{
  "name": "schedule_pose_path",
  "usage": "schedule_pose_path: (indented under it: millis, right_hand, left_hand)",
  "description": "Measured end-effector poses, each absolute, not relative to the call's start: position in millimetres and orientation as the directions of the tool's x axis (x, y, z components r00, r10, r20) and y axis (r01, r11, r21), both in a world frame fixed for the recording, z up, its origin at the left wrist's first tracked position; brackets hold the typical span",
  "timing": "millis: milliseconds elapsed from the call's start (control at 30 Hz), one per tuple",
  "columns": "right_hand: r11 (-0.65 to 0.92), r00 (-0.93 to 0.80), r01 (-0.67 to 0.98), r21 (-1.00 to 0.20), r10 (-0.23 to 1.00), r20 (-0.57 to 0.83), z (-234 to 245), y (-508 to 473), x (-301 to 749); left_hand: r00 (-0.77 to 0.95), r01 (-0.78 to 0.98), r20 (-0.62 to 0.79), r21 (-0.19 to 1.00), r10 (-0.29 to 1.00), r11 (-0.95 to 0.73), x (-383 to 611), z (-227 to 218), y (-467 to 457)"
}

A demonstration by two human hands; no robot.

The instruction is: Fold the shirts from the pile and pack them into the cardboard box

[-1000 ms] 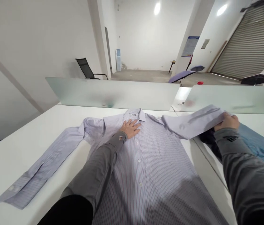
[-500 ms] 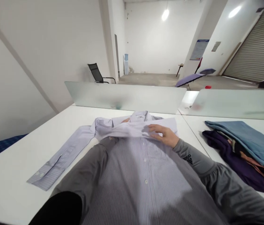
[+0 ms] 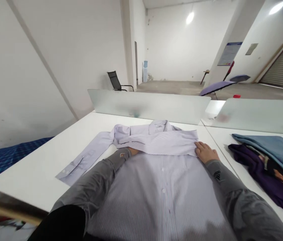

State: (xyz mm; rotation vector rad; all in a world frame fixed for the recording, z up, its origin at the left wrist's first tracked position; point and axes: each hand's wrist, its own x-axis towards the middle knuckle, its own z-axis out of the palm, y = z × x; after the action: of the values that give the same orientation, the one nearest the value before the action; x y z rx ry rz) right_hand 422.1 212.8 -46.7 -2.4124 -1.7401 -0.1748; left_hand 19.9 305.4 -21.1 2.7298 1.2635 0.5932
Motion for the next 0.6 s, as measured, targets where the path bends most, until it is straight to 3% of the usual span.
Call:
schedule_pose_path:
  millis: [167, 233, 333, 433, 600]
  right_hand:
    - [-0.369, 0.388, 0.921, -0.122, 0.854, 0.346, -46, 204, 434]
    - [-0.409, 0.427, 0.900, -0.148, 0.766, 0.480, -38, 202, 433]
    - [-0.312, 0.317, 0.943, -0.119, 0.727, 0.609, -21, 208, 419]
    - [-0.170, 0.182, 0.983, -0.071, 0.840, 0.511, -16, 223, 394]
    - [-0.178, 0.194, 0.980, -0.091, 0.956, 0.221, -37, 247, 377]
  left_hand:
    - [0.698, 0.679, 0.122, 0.197, 0.705, -0.707, -6, -18, 256]
    - [0.701, 0.681, 0.109, 0.189, 0.704, -0.707, -17, -9, 230]
    - [0.678, 0.686, 0.191, 0.185, 0.710, -0.704, -24, 5, 203]
    - [0.630, 0.719, 0.296, 0.127, 0.718, -0.683, -19, 1, 206]
    - [0.654, 0.735, 0.145, 0.110, 0.743, -0.669, -15, -31, 232]
